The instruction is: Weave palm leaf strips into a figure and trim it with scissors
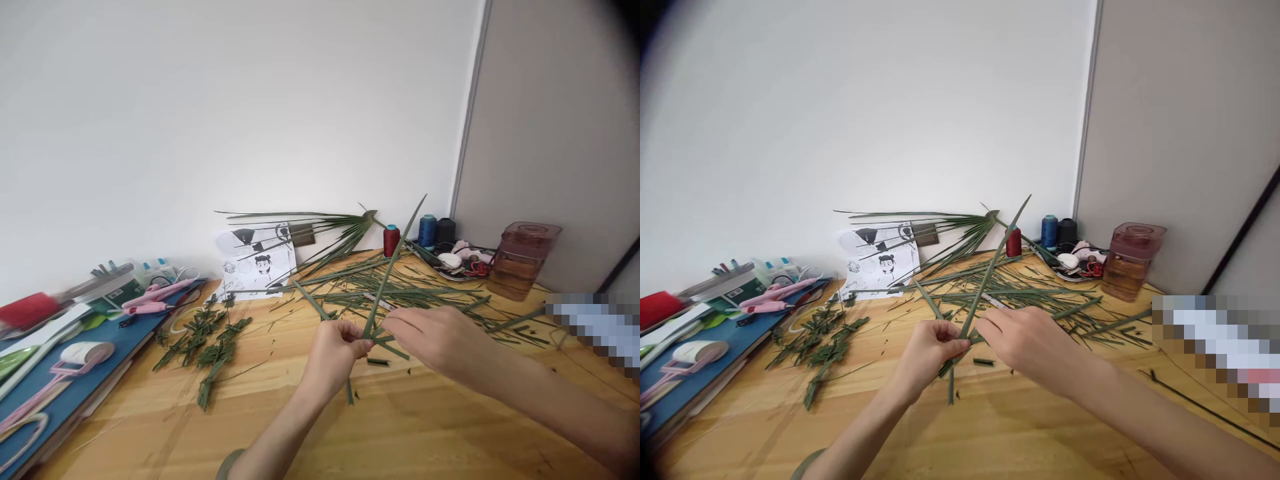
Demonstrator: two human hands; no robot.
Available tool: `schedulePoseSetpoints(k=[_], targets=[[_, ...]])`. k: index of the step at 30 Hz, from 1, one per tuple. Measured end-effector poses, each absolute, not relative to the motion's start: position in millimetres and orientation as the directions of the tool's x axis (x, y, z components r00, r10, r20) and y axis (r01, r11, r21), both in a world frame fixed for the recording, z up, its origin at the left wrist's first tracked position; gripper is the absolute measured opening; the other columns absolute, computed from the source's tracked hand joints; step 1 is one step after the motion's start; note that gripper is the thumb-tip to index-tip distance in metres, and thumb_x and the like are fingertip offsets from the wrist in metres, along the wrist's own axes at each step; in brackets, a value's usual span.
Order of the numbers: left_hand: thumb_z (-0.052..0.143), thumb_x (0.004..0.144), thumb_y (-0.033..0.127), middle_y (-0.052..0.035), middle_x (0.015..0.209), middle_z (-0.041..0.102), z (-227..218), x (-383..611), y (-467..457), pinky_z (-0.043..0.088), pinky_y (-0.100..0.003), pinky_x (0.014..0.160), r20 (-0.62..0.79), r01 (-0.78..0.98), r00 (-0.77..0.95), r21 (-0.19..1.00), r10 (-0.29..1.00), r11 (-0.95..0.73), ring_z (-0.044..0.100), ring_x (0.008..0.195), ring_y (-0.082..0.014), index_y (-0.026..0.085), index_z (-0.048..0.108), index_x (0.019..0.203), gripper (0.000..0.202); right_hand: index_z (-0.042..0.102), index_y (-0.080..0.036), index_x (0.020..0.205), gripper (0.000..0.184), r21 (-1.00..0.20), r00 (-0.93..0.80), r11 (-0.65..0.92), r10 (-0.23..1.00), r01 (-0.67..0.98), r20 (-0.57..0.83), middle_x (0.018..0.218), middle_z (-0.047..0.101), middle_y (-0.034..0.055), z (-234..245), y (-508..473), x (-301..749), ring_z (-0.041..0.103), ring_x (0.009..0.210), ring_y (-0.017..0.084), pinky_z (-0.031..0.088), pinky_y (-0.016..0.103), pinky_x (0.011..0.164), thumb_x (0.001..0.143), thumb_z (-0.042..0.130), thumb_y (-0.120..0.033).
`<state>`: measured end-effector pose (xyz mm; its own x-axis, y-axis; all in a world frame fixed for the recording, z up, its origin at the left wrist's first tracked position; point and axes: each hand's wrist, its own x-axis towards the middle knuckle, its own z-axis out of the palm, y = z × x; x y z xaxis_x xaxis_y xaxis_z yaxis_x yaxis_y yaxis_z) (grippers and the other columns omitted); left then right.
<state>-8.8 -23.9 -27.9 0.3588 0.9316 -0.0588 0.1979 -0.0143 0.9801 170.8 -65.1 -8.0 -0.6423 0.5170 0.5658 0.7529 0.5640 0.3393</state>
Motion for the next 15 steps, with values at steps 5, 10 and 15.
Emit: schedulePoseSetpoints(k=[5,10,15], targets=[[0.068,0.054,0.021,0.0001,0.05,0.057,-18,-15,-23,0.038,-0.023,0.053,-0.152,0.09,0.485,0.988,0.861,0.124,0.048,0.048,-0.0094,0.011,0.06,0.056,0.012,0.056,-0.016,0.091,0.017,0.251,-0.618,0.681,0.368,0.687,0.695,0.095,0.063,0.0045,-8,-53,177,0.059,0.082,0.012,0.045,0.021,0.065,0.08,0.045,-0.009],[0.07,0.054,0.019,0.0002,0.05,0.057,-14,-17,-24,0.039,-0.022,0.054,-0.125,0.003,0.554,0.989,0.823,0.149,0.049,0.048,-0.0082,0.011,0.061,0.056,0.012,0.059,-0.019,0.084,0.014,-0.315,-0.236,0.601,0.662,0.734,0.711,0.088,0.063,0.0031,-11,-46,168,0.06,0.076,0.012,0.048,0.023,0.067,0.079,0.046,-0.014],[0.071,0.054,0.021,-0.0005,0.051,0.059,-14,-16,-23,0.039,-0.021,0.054,-0.091,-0.043,0.551,0.99,0.83,0.138,0.049,0.049,-0.0078,0.011,0.062,0.057,0.014,0.06,-0.021,0.085,0.015,-0.763,0.04,0.278,0.929,0.584,0.369,0.062,0.063,-0.0009,-8,-49,163,0.059,0.052,0.013,0.048,0.022,0.046,0.078,0.049,-0.027]])
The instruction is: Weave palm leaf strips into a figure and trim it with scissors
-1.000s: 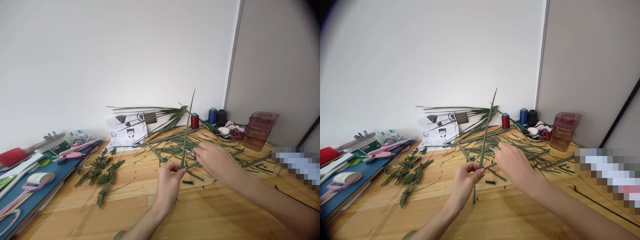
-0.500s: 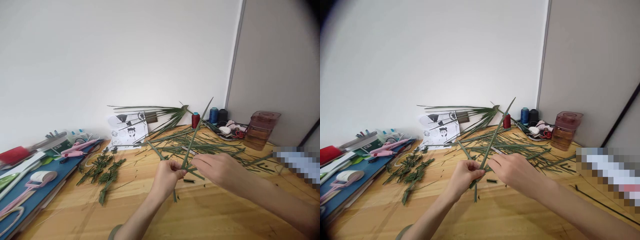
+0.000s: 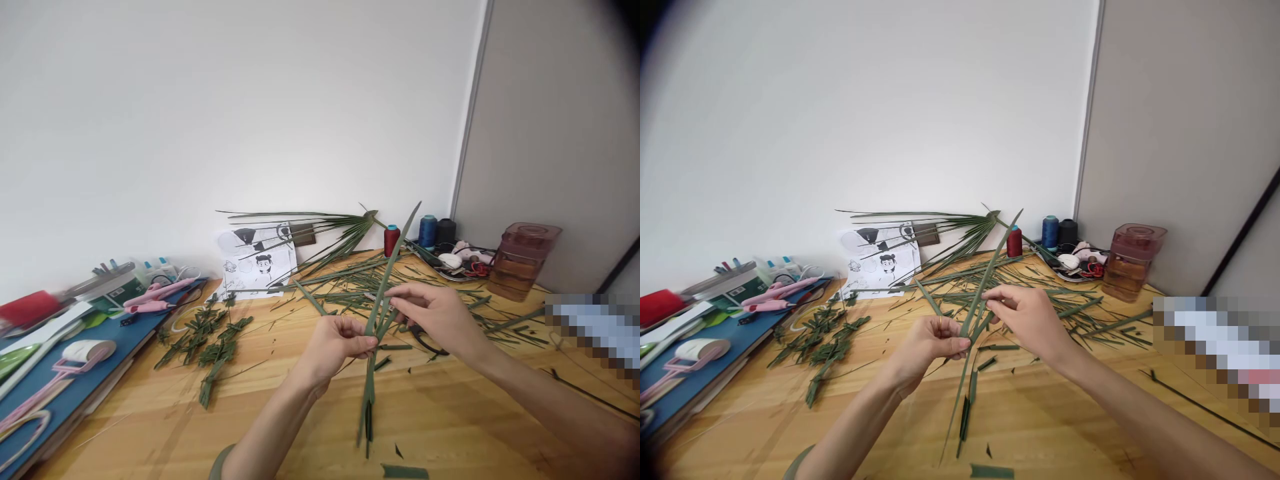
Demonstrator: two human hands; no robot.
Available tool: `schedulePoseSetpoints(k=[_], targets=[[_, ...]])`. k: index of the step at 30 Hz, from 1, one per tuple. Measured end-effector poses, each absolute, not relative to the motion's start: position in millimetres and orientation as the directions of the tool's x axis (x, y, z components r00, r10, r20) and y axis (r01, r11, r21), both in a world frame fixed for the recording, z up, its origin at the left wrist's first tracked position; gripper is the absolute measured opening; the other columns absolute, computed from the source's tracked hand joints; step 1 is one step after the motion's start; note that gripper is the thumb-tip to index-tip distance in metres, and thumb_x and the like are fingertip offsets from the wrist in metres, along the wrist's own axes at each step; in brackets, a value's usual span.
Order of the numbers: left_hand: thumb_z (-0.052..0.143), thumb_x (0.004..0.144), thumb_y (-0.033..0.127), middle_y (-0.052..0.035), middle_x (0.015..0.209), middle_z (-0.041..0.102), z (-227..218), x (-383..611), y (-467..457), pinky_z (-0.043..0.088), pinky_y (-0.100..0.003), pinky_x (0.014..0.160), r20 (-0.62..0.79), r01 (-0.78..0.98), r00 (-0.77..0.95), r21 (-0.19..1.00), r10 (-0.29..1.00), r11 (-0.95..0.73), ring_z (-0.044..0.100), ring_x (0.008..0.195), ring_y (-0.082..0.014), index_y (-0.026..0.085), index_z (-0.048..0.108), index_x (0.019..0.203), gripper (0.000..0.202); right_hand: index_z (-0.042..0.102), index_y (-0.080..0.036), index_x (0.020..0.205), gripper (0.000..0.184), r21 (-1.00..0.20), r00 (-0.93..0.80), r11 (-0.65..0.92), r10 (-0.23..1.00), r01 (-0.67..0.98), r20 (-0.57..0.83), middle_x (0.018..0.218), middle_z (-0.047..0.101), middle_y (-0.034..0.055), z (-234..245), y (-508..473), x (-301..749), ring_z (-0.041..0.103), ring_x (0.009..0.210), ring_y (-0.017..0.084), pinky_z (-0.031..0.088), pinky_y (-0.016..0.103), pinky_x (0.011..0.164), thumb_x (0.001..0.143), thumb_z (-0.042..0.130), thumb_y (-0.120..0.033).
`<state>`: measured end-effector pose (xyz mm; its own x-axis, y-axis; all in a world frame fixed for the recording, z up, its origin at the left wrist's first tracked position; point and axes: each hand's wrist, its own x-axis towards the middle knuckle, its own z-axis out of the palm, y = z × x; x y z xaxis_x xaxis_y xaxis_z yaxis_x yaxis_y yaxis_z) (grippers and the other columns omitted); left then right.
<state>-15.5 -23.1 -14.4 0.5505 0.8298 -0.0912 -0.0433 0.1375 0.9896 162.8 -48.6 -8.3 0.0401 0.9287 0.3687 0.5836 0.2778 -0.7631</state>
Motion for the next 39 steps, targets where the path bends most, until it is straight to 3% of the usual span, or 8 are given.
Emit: schedulePoseSetpoints(k=[4,11,20,24,27,31,34,39], targets=[[0.071,0.054,0.022,-0.0015,0.053,0.059,-17,-16,-22,0.039,-0.021,0.053,-0.128,-0.053,0.52,0.982,0.845,0.182,0.049,0.049,-0.0076,0.01,0.062,0.058,0.015,0.06,-0.02,0.087,0.015,-0.715,0.048,0.349,0.881,0.606,0.471,0.068,0.065,-0.0006,-5,-51,165,0.061,0.058,0.013,0.049,0.022,0.054,0.079,0.049,-0.026],[0.071,0.055,0.02,0.0006,0.051,0.057,-14,-13,-25,0.038,-0.02,0.052,-0.046,-0.101,0.472,0.989,0.88,0.105,0.048,0.048,-0.0069,0.011,0.061,0.058,0.014,0.056,-0.018,0.087,0.015,-0.174,-0.244,0.55,0.603,0.817,0.76,0.082,0.066,0.0003,-19,-45,170,0.061,0.072,0.011,0.046,0.022,0.065,0.079,0.047,-0.01],[0.069,0.055,0.022,0.002,0.048,0.054,-12,-13,-25,0.035,-0.021,0.05,-0.061,-0.021,0.45,0.997,0.891,0.079,0.045,0.046,-0.0072,0.012,0.059,0.054,0.015,0.053,-0.016,0.092,0.023,0.053,-0.429,0.675,0.405,0.736,0.808,0.094,0.063,0.0057,-19,-48,179,0.056,0.094,0.013,0.043,0.023,0.082,0.075,0.047,-0.001],[0.07,0.053,0.022,0.0027,0.049,0.054,-14,-15,-23,0.035,-0.022,0.051,-0.059,0.033,0.476,0.998,0.878,0.049,0.046,0.048,-0.008,0.013,0.059,0.055,0.015,0.057,-0.018,0.089,0.017,-0.125,-0.345,0.646,0.55,0.753,0.76,0.087,0.065,0.0027,-4,-49,170,0.059,0.082,0.012,0.045,0.023,0.074,0.078,0.047,-0.008],[0.07,0.053,0.023,0.0027,0.05,0.054,-14,-16,-22,0.033,-0.021,0.05,-0.026,0.053,0.475,0.999,0.879,0.0,0.045,0.049,-0.008,0.013,0.059,0.055,0.016,0.061,-0.02,0.082,0.013,-0.423,-0.167,0.494,0.777,0.76,0.607,0.073,0.066,-0.0009,7,-50,164,0.061,0.063,0.012,0.046,0.023,0.059,0.077,0.049,-0.016],[0.069,0.054,0.022,0.0022,0.051,0.054,-14,-15,-22,0.033,-0.021,0.05,-0.005,0.035,0.454,0.999,0.891,-0.013,0.045,0.049,-0.0079,0.013,0.059,0.056,0.014,0.062,-0.019,0.079,0.015,-0.794,-0.029,0.26,0.956,0.549,0.293,0.062,0.066,-0.0005,13,-46,164,0.062,0.059,0.015,0.049,0.024,0.055,0.074,0.048,-0.02],[0.069,0.054,0.021,0.0017,0.052,0.055,-14,-14,-22,0.033,-0.021,0.051,-0.001,0.02,0.458,1.0,0.889,-0.01,0.045,0.05,-0.0081,0.013,0.06,0.057,0.013,0.064,-0.017,0.081,0.018,-0.876,-0.092,0.173,0.985,0.451,0.147,0.06,0.067,0.002,12,-39,169,0.063,0.058,0.017,0.051,0.026,0.054,0.073,0.049,-0.023],[0.07,0.054,0.022,-0.0004,0.056,0.058,-14,-13,-23,0.037,-0.023,0.054,-0.005,-0.006,0.449,1.0,0.893,0.008,0.049,0.053,-0.0098,0.013,0.06,0.059,0.014,0.068,-0.017,0.072,0.017,-0.874,-0.227,0.163,0.972,0.458,0.062,0.06,0.067,0.0014,11,-31,168,0.062,0.053,0.016,0.049,0.024,0.049,0.068,0.054,-0.026]])
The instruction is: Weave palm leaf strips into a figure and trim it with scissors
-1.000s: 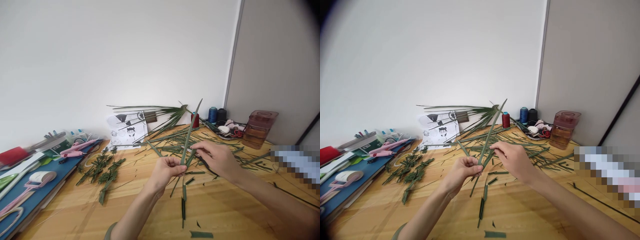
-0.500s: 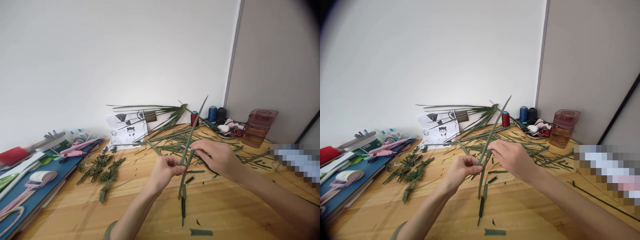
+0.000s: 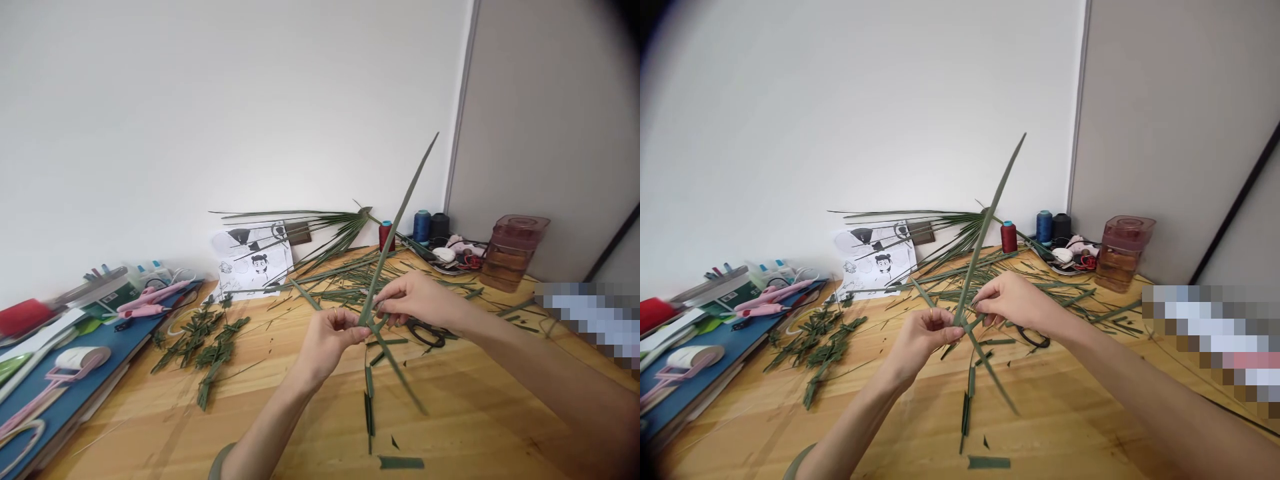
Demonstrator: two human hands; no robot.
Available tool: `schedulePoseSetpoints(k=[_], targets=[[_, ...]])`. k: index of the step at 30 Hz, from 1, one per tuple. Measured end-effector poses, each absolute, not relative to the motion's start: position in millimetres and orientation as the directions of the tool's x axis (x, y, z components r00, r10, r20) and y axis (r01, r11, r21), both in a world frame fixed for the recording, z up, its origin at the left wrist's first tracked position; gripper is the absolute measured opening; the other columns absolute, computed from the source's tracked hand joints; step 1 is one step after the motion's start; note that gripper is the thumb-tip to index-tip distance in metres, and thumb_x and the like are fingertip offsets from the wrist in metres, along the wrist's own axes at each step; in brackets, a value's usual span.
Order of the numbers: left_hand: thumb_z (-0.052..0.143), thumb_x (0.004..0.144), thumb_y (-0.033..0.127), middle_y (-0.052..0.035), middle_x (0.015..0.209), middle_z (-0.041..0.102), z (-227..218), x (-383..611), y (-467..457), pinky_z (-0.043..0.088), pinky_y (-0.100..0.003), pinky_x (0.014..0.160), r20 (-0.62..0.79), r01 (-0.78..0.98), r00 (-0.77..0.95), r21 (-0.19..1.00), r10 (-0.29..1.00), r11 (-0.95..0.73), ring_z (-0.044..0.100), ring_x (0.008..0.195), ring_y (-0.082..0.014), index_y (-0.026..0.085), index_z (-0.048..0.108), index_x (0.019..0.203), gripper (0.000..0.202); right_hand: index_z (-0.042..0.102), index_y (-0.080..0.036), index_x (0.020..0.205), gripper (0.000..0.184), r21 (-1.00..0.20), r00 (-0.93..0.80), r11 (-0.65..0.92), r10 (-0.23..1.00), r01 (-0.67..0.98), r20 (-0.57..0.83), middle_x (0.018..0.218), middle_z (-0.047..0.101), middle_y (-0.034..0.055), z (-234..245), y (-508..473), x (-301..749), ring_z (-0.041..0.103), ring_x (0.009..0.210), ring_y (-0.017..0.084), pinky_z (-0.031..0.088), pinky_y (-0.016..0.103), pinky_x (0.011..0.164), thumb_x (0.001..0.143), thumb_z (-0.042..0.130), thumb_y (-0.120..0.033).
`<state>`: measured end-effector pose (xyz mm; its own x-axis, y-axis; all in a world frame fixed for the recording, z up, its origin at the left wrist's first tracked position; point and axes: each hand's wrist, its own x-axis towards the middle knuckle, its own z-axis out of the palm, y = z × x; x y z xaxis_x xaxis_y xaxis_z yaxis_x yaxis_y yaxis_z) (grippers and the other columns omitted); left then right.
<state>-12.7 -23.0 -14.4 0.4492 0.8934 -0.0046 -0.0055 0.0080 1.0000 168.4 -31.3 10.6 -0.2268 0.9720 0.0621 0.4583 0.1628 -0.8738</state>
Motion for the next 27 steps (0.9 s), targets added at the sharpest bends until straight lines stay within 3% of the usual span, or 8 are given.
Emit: schedulePoseSetpoints(k=[3,8,11,15,18,22,27], targets=[[0.069,0.056,0.021,-0.0013,0.059,0.058,-13,-13,-24,0.038,-0.023,0.056,0.025,-0.044,0.425,0.999,0.905,-0.007,0.05,0.055,-0.01,0.012,0.06,0.064,0.016,0.068,-0.018,0.066,0.016,-0.852,-0.235,0.203,0.967,0.483,0.097,0.054,0.064,-0.001,11,-31,164,0.058,0.05,0.013,0.044,0.021,0.045,0.067,0.055,-0.025],[0.068,0.058,0.02,0.0043,0.054,0.05,-11,-14,-25,0.033,-0.021,0.051,0.139,-0.091,0.363,0.989,0.922,-0.113,0.045,0.052,-0.008,0.014,0.06,0.092,0.035,0.068,-0.019,0.068,0.014,-0.844,-0.215,0.226,0.967,0.486,0.136,0.05,0.059,-0.0033,12,-29,158,0.052,0.044,0.01,0.037,0.019,0.039,0.068,0.055,-0.024],[0.068,0.058,0.021,0.004,0.055,0.049,-12,-14,-24,0.034,-0.021,0.053,0.144,-0.087,0.358,0.989,0.922,-0.121,0.043,0.053,-0.0077,0.015,0.064,0.09,0.032,0.064,-0.017,0.085,0.021,-0.878,-0.199,0.188,0.974,0.441,0.108,0.062,0.065,0.0004,12,-26,157,0.058,0.053,0.014,0.041,0.02,0.04,0.071,0.053,-0.027],[0.068,0.058,0.02,0.0036,0.056,0.053,-13,-15,-22,0.035,-0.021,0.056,0.149,-0.123,0.271,0.985,0.951,-0.119,0.045,0.055,-0.008,0.016,0.067,0.083,0.026,0.047,-0.017,0.11,0.036,-0.909,-0.064,0.145,0.989,0.39,0.131,0.093,0.064,0.0085,10,-32,158,0.062,0.071,0.016,0.047,0.022,0.049,0.078,0.045,-0.033],[0.069,0.057,0.019,0.0029,0.056,0.053,-13,-15,-20,0.036,-0.022,0.056,0.143,-0.136,0.201,0.984,0.969,-0.117,0.046,0.055,-0.0089,0.015,0.067,0.084,0.027,0.054,-0.017,0.095,0.032,-0.919,-0.034,0.117,0.993,0.377,0.113,0.084,0.065,0.0073,7,-44,155,0.061,0.064,0.015,0.046,0.022,0.049,0.078,0.046,-0.042],[0.068,0.058,0.02,0.0023,0.057,0.052,-14,-15,-19,0.039,-0.023,0.058,0.167,-0.18,0.173,0.974,0.971,-0.135,0.048,0.056,-0.01,0.013,0.065,0.087,0.03,0.057,-0.016,0.065,0.024,-0.957,-0.216,0.099,0.976,0.271,0.039,0.056,0.06,-0.0004,2,-55,143,0.055,0.048,0.011,0.045,0.022,0.048,0.073,0.054,-0.038],[0.067,0.059,0.02,0.0048,0.052,0.049,-13,-15,-18,0.04,-0.023,0.058,0.199,-0.268,0.162,0.952,0.967,-0.151,0.048,0.052,-0.0085,0.011,0.058,0.09,0.033,0.056,-0.015,0.06,0.023,-0.987,-0.268,0.055,0.963,0.152,0.012,0.051,0.057,-0.0018,-3,-51,140,0.052,0.046,0.009,0.044,0.021,0.047,0.072,0.055,-0.035]])
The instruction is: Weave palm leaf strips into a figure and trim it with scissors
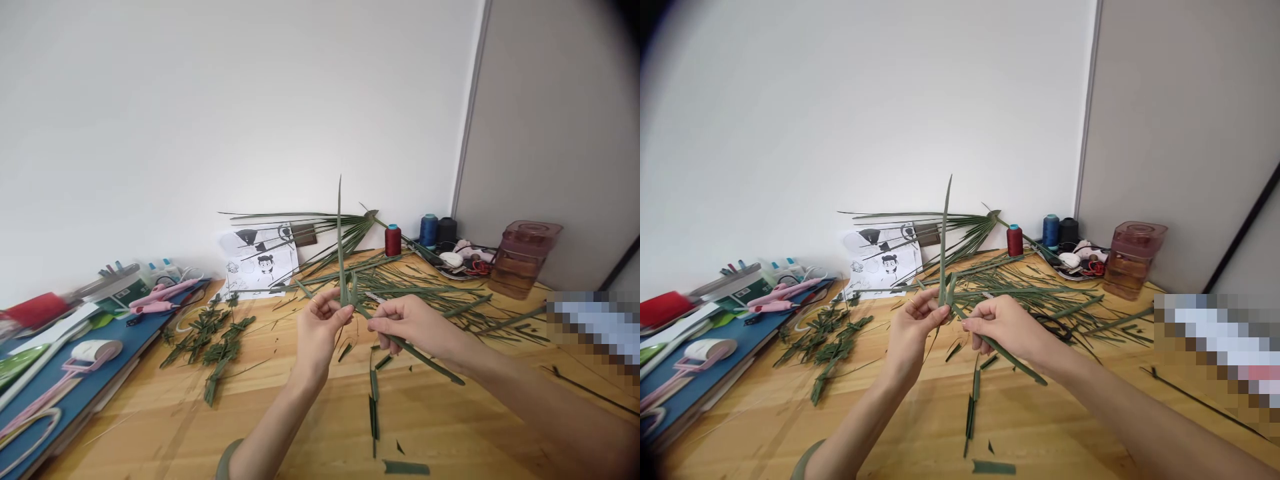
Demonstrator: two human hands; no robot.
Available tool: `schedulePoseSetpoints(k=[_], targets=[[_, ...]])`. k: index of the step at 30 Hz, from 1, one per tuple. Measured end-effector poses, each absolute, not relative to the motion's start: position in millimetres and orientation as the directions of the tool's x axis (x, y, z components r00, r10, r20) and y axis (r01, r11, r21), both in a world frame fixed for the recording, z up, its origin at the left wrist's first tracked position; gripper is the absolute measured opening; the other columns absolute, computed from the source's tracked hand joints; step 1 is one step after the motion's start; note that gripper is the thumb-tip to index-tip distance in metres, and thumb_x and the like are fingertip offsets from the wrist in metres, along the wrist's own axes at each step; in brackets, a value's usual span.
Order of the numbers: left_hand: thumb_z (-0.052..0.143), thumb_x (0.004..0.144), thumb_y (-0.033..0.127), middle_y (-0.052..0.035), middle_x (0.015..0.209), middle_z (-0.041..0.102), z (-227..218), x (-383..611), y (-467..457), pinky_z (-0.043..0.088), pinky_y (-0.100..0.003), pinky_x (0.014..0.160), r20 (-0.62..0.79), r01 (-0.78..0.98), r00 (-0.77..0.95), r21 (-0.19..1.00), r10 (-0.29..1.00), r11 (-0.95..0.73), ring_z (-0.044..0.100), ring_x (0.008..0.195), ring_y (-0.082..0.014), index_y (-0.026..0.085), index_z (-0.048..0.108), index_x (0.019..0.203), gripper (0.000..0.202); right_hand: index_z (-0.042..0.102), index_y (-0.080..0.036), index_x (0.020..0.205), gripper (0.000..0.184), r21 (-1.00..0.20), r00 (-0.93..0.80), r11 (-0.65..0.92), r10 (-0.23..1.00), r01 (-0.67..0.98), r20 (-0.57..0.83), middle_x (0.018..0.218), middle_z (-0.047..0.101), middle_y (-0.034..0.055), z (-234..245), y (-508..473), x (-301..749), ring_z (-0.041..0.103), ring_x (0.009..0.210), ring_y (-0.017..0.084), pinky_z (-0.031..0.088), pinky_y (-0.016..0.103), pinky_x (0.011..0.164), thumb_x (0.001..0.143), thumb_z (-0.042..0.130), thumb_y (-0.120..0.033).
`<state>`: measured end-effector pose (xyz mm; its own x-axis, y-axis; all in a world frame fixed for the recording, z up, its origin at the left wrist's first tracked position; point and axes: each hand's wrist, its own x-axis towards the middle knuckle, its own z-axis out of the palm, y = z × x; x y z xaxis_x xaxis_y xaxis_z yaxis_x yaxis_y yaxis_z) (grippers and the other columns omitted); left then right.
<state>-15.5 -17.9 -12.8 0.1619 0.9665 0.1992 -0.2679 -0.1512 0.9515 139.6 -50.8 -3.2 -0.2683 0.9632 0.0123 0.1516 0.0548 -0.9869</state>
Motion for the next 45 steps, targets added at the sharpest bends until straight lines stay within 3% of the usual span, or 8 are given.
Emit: schedulePoseSetpoints(k=[8,14,17,20,24,29,34,45], targets=[[0.067,0.061,0.018,0.0063,0.054,0.054,-8,-20,-18,0.041,-0.02,0.059,0.229,-0.375,0.074,0.908,0.971,-0.186,0.053,0.053,-0.0073,0.016,0.047,0.081,0.029,0.056,-0.015,0.059,0.026,-0.972,-0.399,0.015,0.913,0.233,-0.082,0.055,0.062,0.0008,-9,-57,163,0.058,0.052,0.012,0.045,0.025,0.054,0.071,0.056,-0.037],[0.068,0.059,0.016,0.0075,0.053,0.053,-4,-26,-13,0.042,-0.019,0.058,0.24,-0.429,0.009,0.878,0.971,-0.213,0.054,0.052,-0.0064,0.017,0.043,0.071,0.028,0.059,-0.016,0.06,0.023,-0.899,-0.429,0.079,0.894,0.43,-0.126,0.058,0.066,0.0014,-14,-54,198,0.061,0.056,0.015,0.045,0.025,0.056,0.072,0.054,-0.036],[0.068,0.059,0.017,0.0065,0.053,0.055,-3,-24,-15,0.042,-0.02,0.058,0.235,-0.38,0.078,0.906,0.969,-0.19,0.054,0.052,-0.0071,0.017,0.045,0.072,0.027,0.064,-0.018,0.075,0.02,-0.865,-0.379,0.125,0.922,0.486,-0.08,0.075,0.068,0.0031,-12,-50,195,0.062,0.07,0.018,0.047,0.028,0.065,0.07,0.058,-0.036],[0.069,0.059,0.018,0.0054,0.053,0.057,-2,-21,-21,0.041,-0.02,0.057,0.23,-0.308,0.137,0.934,0.963,-0.179,0.054,0.051,-0.0077,0.016,0.045,0.074,0.028,0.057,-0.021,0.099,0.031,-0.95,-0.344,0.125,0.939,0.287,0.019,0.095,0.066,0.004,-4,-50,171,0.06,0.088,0.018,0.045,0.031,0.079,0.071,0.059,-0.034],[0.07,0.058,0.018,0.0039,0.055,0.061,1,-19,-29,0.042,-0.021,0.06,0.186,-0.255,0.205,0.958,0.961,-0.131,0.055,0.054,-0.0083,0.015,0.049,0.079,0.03,0.061,-0.016,0.08,0.017,-0.969,-0.308,0.213,0.937,0.128,0.165,0.072,0.065,0.0017,8,-50,139,0.061,0.071,0.014,0.048,0.027,0.069,0.075,0.054,-0.031],[0.072,0.055,0.015,-0.0024,0.068,0.066,5,-22,-30,0.043,-0.024,0.069,0.087,-0.235,0.317,0.972,0.944,-0.01,0.058,0.064,-0.0117,0.013,0.056,0.087,0.035,0.06,-0.014,0.073,0.016,-0.957,-0.226,0.254,0.949,0.141,0.219,0.064,0.061,0.0007,9,-53,133,0.058,0.062,0.011,0.047,0.023,0.061,0.076,0.053,-0.028],[0.072,0.053,0.015,-0.0019,0.064,0.064,3,-23,-27,0.042,-0.022,0.063,-0.013,-0.208,0.384,0.973,0.923,0.1,0.056,0.059,-0.0093,0.011,0.063,0.067,0.017,0.059,-0.015,0.073,0.013,-0.946,-0.201,0.26,0.954,0.193,0.221,0.065,0.061,-0.0002,9,-58,135,0.058,0.064,0.011,0.047,0.023,0.062,0.076,0.054,-0.027],[0.068,0.06,0.016,-0.0028,0.064,0.065,2,-19,-36,0.042,-0.023,0.063,0.125,-0.237,0.323,0.97,0.938,-0.048,0.055,0.062,-0.0103,0.011,0.064,0.064,0.007,0.057,-0.016,0.069,0.014,-0.923,-0.21,0.295,0.946,0.247,0.246,0.063,0.06,-0.0012,12,-62,133,0.058,0.062,0.011,0.046,0.022,0.06,0.077,0.053,-0.028]])
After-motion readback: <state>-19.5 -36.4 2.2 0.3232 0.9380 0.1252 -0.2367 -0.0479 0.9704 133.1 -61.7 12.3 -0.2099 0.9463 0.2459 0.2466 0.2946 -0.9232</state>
